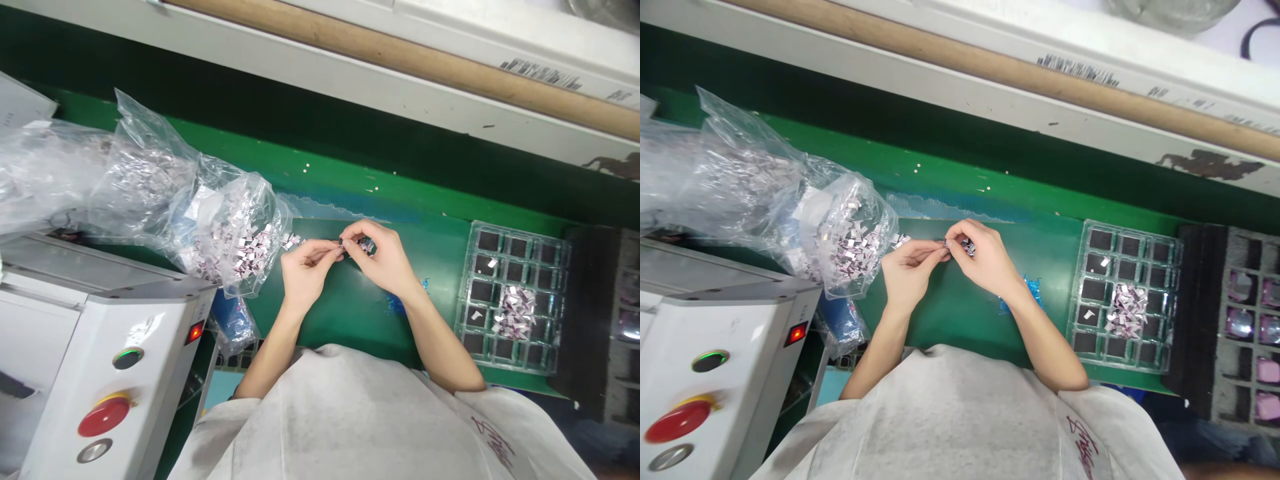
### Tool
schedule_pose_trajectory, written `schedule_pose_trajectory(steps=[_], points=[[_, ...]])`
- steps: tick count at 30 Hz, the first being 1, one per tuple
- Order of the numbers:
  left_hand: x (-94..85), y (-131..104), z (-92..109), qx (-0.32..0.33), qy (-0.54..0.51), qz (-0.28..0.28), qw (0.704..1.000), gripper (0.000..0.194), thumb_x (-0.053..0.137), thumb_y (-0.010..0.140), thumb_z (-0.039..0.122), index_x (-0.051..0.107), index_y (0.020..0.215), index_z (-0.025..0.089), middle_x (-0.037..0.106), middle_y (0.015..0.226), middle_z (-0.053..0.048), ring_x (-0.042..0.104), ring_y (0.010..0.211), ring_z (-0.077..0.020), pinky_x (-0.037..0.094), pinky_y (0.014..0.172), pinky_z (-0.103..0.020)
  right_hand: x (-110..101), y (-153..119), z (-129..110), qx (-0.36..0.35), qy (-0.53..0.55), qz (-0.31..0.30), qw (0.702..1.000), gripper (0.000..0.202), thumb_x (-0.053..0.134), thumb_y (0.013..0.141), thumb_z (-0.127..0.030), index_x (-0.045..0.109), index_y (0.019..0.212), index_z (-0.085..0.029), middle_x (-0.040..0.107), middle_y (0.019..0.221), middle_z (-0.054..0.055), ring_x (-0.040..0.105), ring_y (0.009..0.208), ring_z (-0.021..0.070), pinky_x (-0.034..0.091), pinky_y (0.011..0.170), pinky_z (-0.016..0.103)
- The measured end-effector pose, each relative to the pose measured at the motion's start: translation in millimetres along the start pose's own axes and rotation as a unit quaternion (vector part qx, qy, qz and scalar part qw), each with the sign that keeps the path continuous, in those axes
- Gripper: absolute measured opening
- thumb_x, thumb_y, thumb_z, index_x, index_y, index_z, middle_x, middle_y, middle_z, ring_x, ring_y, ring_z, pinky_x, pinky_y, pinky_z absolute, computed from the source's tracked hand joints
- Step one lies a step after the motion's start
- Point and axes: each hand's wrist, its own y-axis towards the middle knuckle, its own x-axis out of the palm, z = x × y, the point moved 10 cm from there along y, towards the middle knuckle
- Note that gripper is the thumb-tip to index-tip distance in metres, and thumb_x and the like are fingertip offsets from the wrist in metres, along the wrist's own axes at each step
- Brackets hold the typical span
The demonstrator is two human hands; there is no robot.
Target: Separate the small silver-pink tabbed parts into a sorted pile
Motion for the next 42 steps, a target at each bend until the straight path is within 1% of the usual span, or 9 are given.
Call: schedule_pose_trajectory(steps=[9, 13, 18, 22, 27, 30, 33, 36, 42], points=[[3.7, 0.8, -9.8, -0.010, -0.009, -0.025, 1.000, 0.021, 0.092, 0.086, 0.038, 0.082, 0.094, 0.021, 0.086, 0.090, -0.004, 0.084, 0.079, -0.0210, 0.073, 0.079, -0.034, 5.4, 1.1, 11.8, 0.011, 0.044, -0.024, 0.999, 0.023, 0.068, 0.098, -0.021, 0.072, 0.119, -0.029, 0.079, 0.103, 0.001, 0.073, 0.091, 0.0191, 0.059, 0.085, 0.036], [-11.4, 1.7, 0.8, 0.033, 0.089, -0.028, 0.995, 0.024, 0.089, 0.090, 0.035, 0.081, 0.109, 0.024, 0.086, 0.102, -0.004, 0.084, 0.090, -0.0217, 0.071, 0.084, -0.034, -0.8, 1.0, 15.4, 0.008, 0.004, -0.007, 1.000, 0.019, 0.068, 0.097, -0.017, 0.072, 0.111, -0.029, 0.076, 0.095, 0.000, 0.069, 0.085, 0.0185, 0.056, 0.082, 0.035], [-40.3, 6.4, 41.5, 0.171, 0.349, -0.016, 0.921, 0.019, 0.077, 0.099, 0.030, 0.081, 0.117, 0.026, 0.080, 0.114, -0.007, 0.076, 0.097, -0.0241, 0.062, 0.095, -0.043, -13.3, 4.0, 30.3, 0.034, -0.080, 0.012, 0.996, 0.021, 0.067, 0.093, -0.011, 0.068, 0.106, -0.028, 0.076, 0.090, 0.000, 0.067, 0.083, 0.0212, 0.054, 0.081, 0.037], [-38.6, 11.9, 46.6, 0.214, 0.454, -0.062, 0.863, 0.025, 0.069, 0.102, 0.027, 0.080, 0.125, 0.025, 0.074, 0.121, -0.012, 0.066, 0.115, -0.0329, 0.055, 0.104, -0.053, -11.7, 7.3, 32.3, 0.027, -0.135, 0.004, 0.991, 0.024, 0.064, 0.093, -0.007, 0.066, 0.106, -0.027, 0.076, 0.092, 0.003, 0.068, 0.093, 0.0258, 0.054, 0.086, 0.041], [-28.8, 18.6, 38.5, 0.192, 0.504, -0.090, 0.837, 0.018, 0.064, 0.103, 0.023, 0.079, 0.113, 0.022, 0.071, 0.116, -0.012, 0.064, 0.110, -0.0327, 0.056, 0.100, -0.051, -15.9, 12.6, 28.0, 0.019, -0.178, 0.025, 0.984, 0.025, 0.067, 0.092, -0.010, 0.068, 0.110, -0.027, 0.075, 0.110, 0.006, 0.067, 0.105, 0.0290, 0.056, 0.098, 0.049], [-27.1, 19.9, 36.7, 0.169, 0.510, -0.099, 0.837, 0.014, 0.063, 0.103, 0.021, 0.076, 0.103, 0.021, 0.072, 0.110, -0.011, 0.064, 0.108, -0.0319, 0.056, 0.100, -0.050, -34.6, 17.9, 31.7, 0.023, -0.192, 0.081, 0.978, 0.020, 0.065, 0.096, -0.016, 0.070, 0.113, -0.026, 0.074, 0.116, 0.008, 0.067, 0.108, 0.0295, 0.057, 0.102, 0.052], [-29.4, 18.5, 37.7, 0.163, 0.499, -0.099, 0.845, 0.014, 0.063, 0.104, 0.022, 0.076, 0.108, 0.020, 0.074, 0.110, -0.010, 0.065, 0.108, -0.0322, 0.056, 0.100, -0.050, -51.7, 24.8, 44.0, 0.034, -0.220, 0.120, 0.968, 0.022, 0.060, 0.099, -0.015, 0.072, 0.114, -0.025, 0.073, 0.118, 0.010, 0.066, 0.111, 0.0312, 0.057, 0.105, 0.055], [-34.2, 16.9, 37.0, 0.162, 0.504, -0.089, 0.844, 0.017, 0.062, 0.104, 0.024, 0.076, 0.113, 0.020, 0.073, 0.114, -0.012, 0.066, 0.111, -0.0335, 0.056, 0.103, -0.051, -56.4, 32.8, 58.4, 0.044, -0.250, 0.120, 0.960, 0.026, 0.058, 0.099, -0.014, 0.073, 0.118, -0.023, 0.072, 0.120, 0.012, 0.063, 0.115, 0.0343, 0.056, 0.107, 0.059], [-35.9, 20.1, 34.6, 0.144, 0.511, -0.082, 0.843, 0.011, 0.064, 0.100, 0.020, 0.074, 0.101, 0.021, 0.070, 0.106, -0.011, 0.066, 0.108, -0.0330, 0.055, 0.101, -0.050, -52.9, 39.3, 71.4, 0.041, -0.269, 0.112, 0.956, 0.023, 0.061, 0.099, -0.016, 0.077, 0.116, -0.021, 0.071, 0.119, 0.015, 0.060, 0.118, 0.0375, 0.051, 0.112, 0.066]])
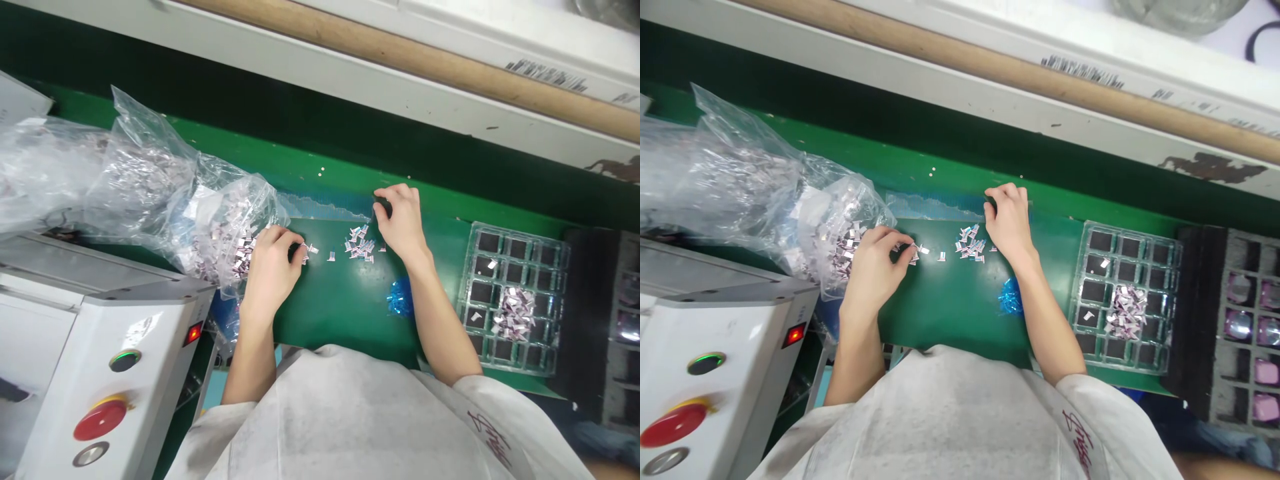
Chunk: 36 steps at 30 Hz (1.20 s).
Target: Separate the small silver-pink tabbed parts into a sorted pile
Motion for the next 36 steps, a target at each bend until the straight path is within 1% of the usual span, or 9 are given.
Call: schedule_pose_trajectory(steps=[4, 7, 14, 18, 20, 24, 28, 31, 36], points=[[0.4, 2.8, 2.9, -0.002, -0.023, -0.004, 1.000, 0.009, 0.064, 0.097, 0.017, 0.070, 0.094, 0.022, 0.070, 0.099, -0.008, 0.065, 0.099, -0.0306, 0.054, 0.095, -0.048, -2.5, -1.4, 4.4, -0.001, 0.012, 0.006, 1.000, 0.024, 0.062, 0.097, -0.017, 0.078, 0.115, -0.023, 0.073, 0.118, 0.013, 0.062, 0.116, 0.0361, 0.055, 0.108, 0.063], [-4.5, 1.2, 3.0, -0.010, -0.052, 0.013, 0.998, 0.008, 0.067, 0.094, 0.016, 0.069, 0.090, 0.023, 0.072, 0.090, -0.005, 0.065, 0.091, -0.0272, 0.053, 0.089, -0.044, -3.9, -2.1, 6.1, -0.003, 0.016, 0.007, 1.000, 0.025, 0.062, 0.098, -0.018, 0.078, 0.116, -0.024, 0.074, 0.118, 0.012, 0.063, 0.116, 0.0360, 0.056, 0.107, 0.063], [-9.6, -7.1, -6.2, -0.094, -0.175, 0.027, 0.980, 0.004, 0.072, 0.094, 0.021, 0.069, 0.095, 0.024, 0.078, 0.087, -0.001, 0.068, 0.072, -0.0174, 0.051, 0.073, -0.034, -1.3, -1.5, -2.1, -0.010, -0.006, 0.008, 1.000, 0.024, 0.066, 0.099, -0.021, 0.082, 0.117, -0.025, 0.073, 0.118, 0.012, 0.061, 0.116, 0.0368, 0.054, 0.108, 0.063], [3.8, -9.3, -7.8, -0.128, -0.354, 0.020, 0.926, 0.014, 0.080, 0.092, 0.028, 0.068, 0.094, 0.023, 0.077, 0.088, -0.001, 0.073, 0.072, -0.0160, 0.056, 0.070, -0.030, -0.1, -0.9, -1.9, -0.003, -0.002, 0.007, 1.000, 0.019, 0.067, 0.098, -0.019, 0.080, 0.110, -0.026, 0.073, 0.118, 0.011, 0.062, 0.117, 0.0357, 0.053, 0.111, 0.063], [12.0, -9.1, -4.2, -0.131, -0.428, 0.012, 0.894, 0.017, 0.084, 0.090, 0.029, 0.069, 0.094, 0.022, 0.077, 0.089, -0.002, 0.075, 0.074, -0.0159, 0.059, 0.070, -0.029, -0.1, -0.9, -0.4, 0.001, -0.001, 0.009, 1.000, 0.022, 0.067, 0.097, -0.019, 0.079, 0.115, -0.025, 0.073, 0.119, 0.011, 0.062, 0.117, 0.0359, 0.053, 0.112, 0.063], [22.9, -8.3, 4.7, -0.135, -0.506, 0.011, 0.852, 0.020, 0.089, 0.087, 0.031, 0.073, 0.092, 0.020, 0.079, 0.088, -0.004, 0.078, 0.075, -0.0173, 0.062, 0.069, -0.029, 1.5, -1.8, 0.3, 0.002, -0.010, 0.007, 1.000, 0.025, 0.066, 0.099, -0.021, 0.079, 0.120, -0.023, 0.073, 0.122, 0.013, 0.061, 0.119, 0.0368, 0.053, 0.112, 0.062], [30.5, -7.4, 10.9, -0.133, -0.543, 0.017, 0.829, 0.022, 0.092, 0.083, 0.031, 0.075, 0.091, 0.019, 0.080, 0.091, -0.005, 0.081, 0.078, -0.0181, 0.066, 0.072, -0.029, 1.6, -2.0, -0.9, 0.002, -0.012, 0.010, 1.000, 0.022, 0.065, 0.100, -0.023, 0.080, 0.115, -0.024, 0.074, 0.121, 0.012, 0.061, 0.118, 0.0362, 0.053, 0.112, 0.061], [37.1, -7.4, 11.3, -0.143, -0.543, 0.018, 0.827, 0.026, 0.094, 0.081, 0.032, 0.074, 0.091, 0.020, 0.081, 0.092, -0.004, 0.082, 0.080, -0.0192, 0.068, 0.078, -0.032, -1.1, -0.8, -2.1, 0.004, -0.005, 0.016, 1.000, 0.018, 0.065, 0.099, -0.022, 0.079, 0.109, -0.025, 0.075, 0.118, 0.010, 0.063, 0.116, 0.0350, 0.052, 0.112, 0.061], [43.6, -7.6, 10.5, -0.162, -0.511, 0.030, 0.844, 0.034, 0.095, 0.077, 0.032, 0.073, 0.101, 0.022, 0.082, 0.094, -0.004, 0.083, 0.083, -0.0201, 0.070, 0.083, -0.034, -15.4, -5.0, -13.4, 0.006, 0.042, 0.035, 0.999, 0.015, 0.061, 0.099, -0.019, 0.074, 0.096, -0.026, 0.077, 0.114, 0.009, 0.067, 0.116, 0.0330, 0.052, 0.112, 0.059]])
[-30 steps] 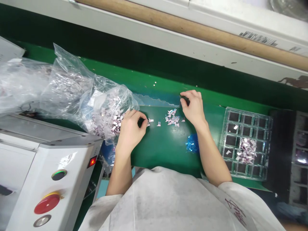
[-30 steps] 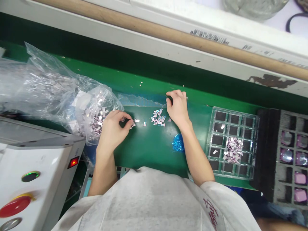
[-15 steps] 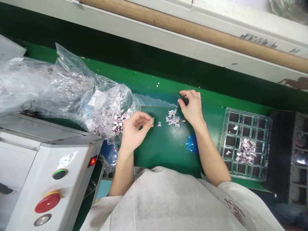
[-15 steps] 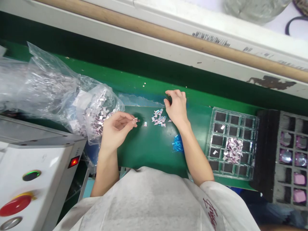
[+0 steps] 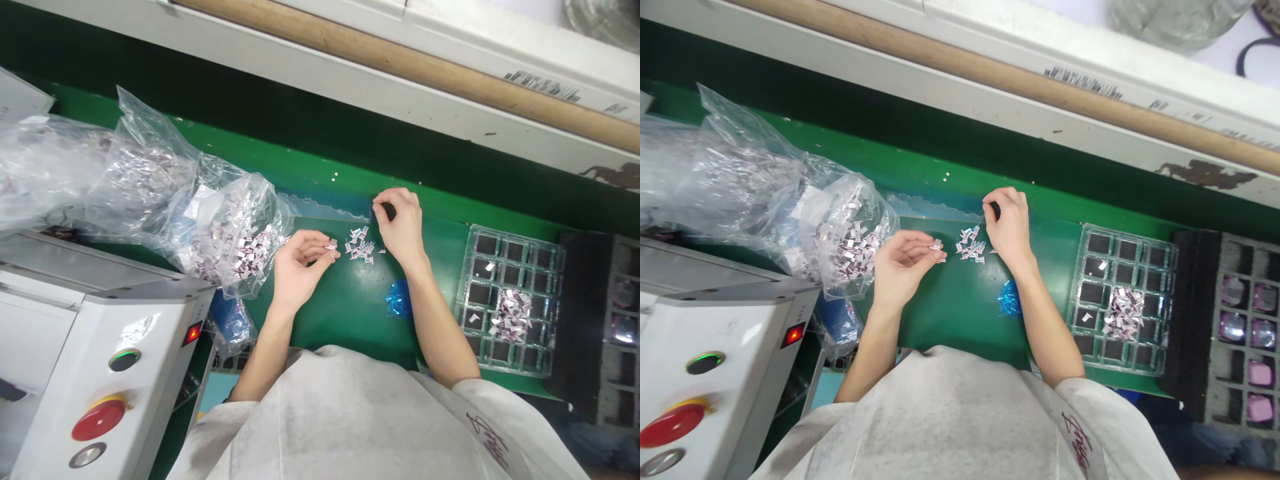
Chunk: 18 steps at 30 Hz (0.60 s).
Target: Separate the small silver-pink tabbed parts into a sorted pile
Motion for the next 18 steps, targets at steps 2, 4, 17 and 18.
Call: schedule_pose_trajectory(steps=[2, 4, 17, 18], points=[[1.5, -0.1, -2.2, -0.007, 0.006, 0.005, 1.000, 0.036, 0.096, 0.075, 0.032, 0.074, 0.102, 0.022, 0.084, 0.097, -0.005, 0.083, 0.085, -0.0204, 0.070, 0.085, -0.035, -7.4, -6.7, -10.6, -0.001, 0.031, 0.007, 0.999, 0.013, 0.061, 0.100, -0.021, 0.073, 0.096, -0.027, 0.077, 0.117, 0.009, 0.068, 0.119, 0.0320, 0.053, 0.111, 0.056], [2.4, -0.2, -4.5, -0.016, 0.005, 0.011, 1.000, 0.037, 0.097, 0.074, 0.031, 0.074, 0.102, 0.021, 0.084, 0.095, -0.005, 0.083, 0.085, -0.0205, 0.070, 0.086, -0.034, -8.5, -16.2, -24.2, -0.006, 0.094, -0.014, 0.995, 0.011, 0.062, 0.102, -0.025, 0.072, 0.098, -0.027, 0.078, 0.117, 0.008, 0.070, 0.117, 0.0296, 0.057, 0.106, 0.051], [4.1, -1.5, -6.4, -0.003, 0.033, 0.024, 0.999, 0.026, 0.092, 0.080, 0.028, 0.076, 0.099, 0.021, 0.083, 0.090, -0.003, 0.084, 0.083, -0.0205, 0.072, 0.086, -0.035, 21.9, -49.6, -68.6, -0.034, 0.227, -0.170, 0.958, 0.010, 0.063, 0.107, -0.026, 0.071, 0.102, -0.027, 0.078, 0.102, 0.002, 0.073, 0.094, 0.0205, 0.058, 0.090, 0.038], [3.9, -1.9, -6.2, -0.001, 0.042, 0.024, 0.999, 0.025, 0.091, 0.081, 0.029, 0.076, 0.100, 0.021, 0.083, 0.091, -0.003, 0.084, 0.084, -0.0207, 0.072, 0.086, -0.035, 21.8, -49.3, -68.7, -0.034, 0.223, -0.169, 0.960, 0.010, 0.063, 0.107, -0.026, 0.071, 0.101, -0.027, 0.078, 0.101, 0.002, 0.073, 0.094, 0.0210, 0.058, 0.090, 0.038]])
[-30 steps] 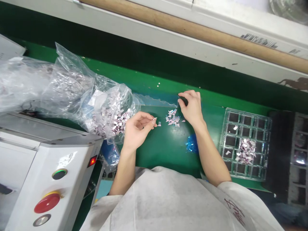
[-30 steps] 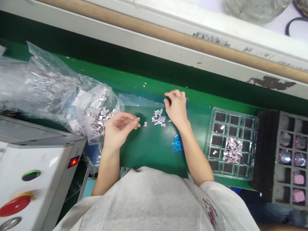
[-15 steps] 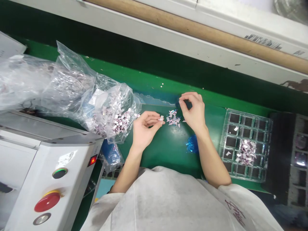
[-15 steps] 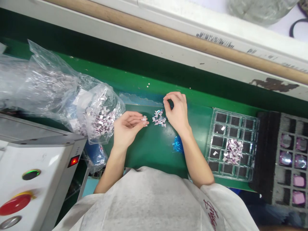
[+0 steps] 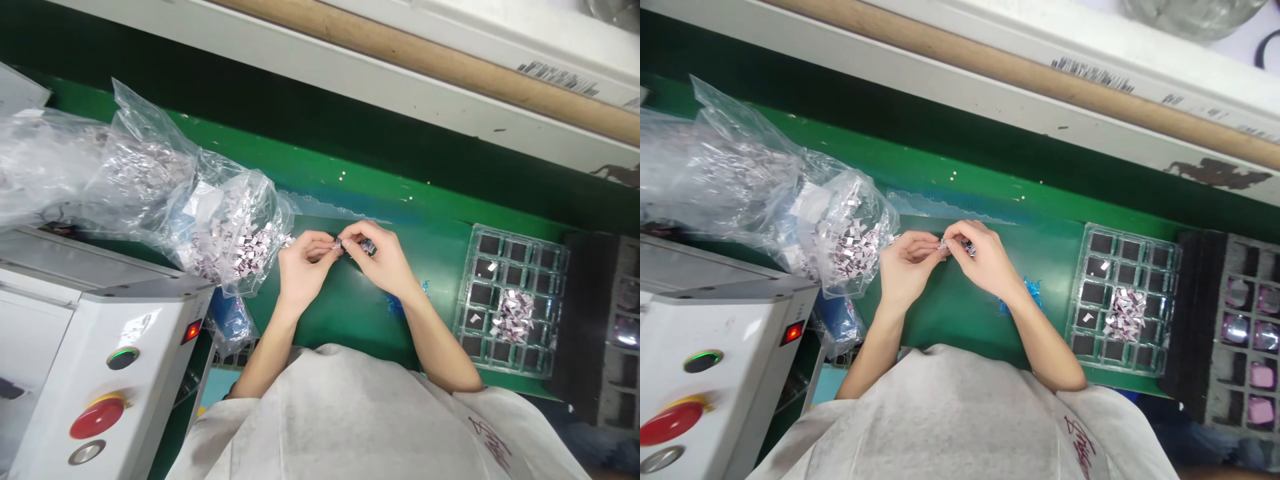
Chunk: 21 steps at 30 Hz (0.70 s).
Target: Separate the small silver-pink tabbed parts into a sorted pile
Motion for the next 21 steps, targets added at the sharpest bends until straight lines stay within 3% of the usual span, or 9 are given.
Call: schedule_pose_trajectory(steps=[15, 21], points=[[1.1, -1.8, 2.9, 0.016, 0.024, -0.004, 1.000, 0.024, 0.092, 0.083, 0.032, 0.077, 0.099, 0.022, 0.083, 0.091, -0.003, 0.084, 0.083, -0.0206, 0.072, 0.085, -0.035, 2.7, 1.3, -3.6, -0.013, -0.007, 0.000, 1.000, 0.012, 0.062, 0.104, -0.019, 0.070, 0.099, -0.026, 0.075, 0.097, 0.002, 0.072, 0.090, 0.0201, 0.056, 0.087, 0.037], [3.2, -2.4, 2.0, 0.006, 0.003, -0.019, 1.000, 0.024, 0.092, 0.082, 0.030, 0.077, 0.099, 0.022, 0.084, 0.091, -0.003, 0.084, 0.082, -0.0211, 0.072, 0.084, -0.036, 5.4, 2.0, 5.5, 0.001, 0.006, -0.002, 1.000, 0.015, 0.062, 0.106, -0.024, 0.075, 0.113, -0.027, 0.080, 0.106, 0.004, 0.075, 0.095, 0.0210, 0.059, 0.090, 0.039]])
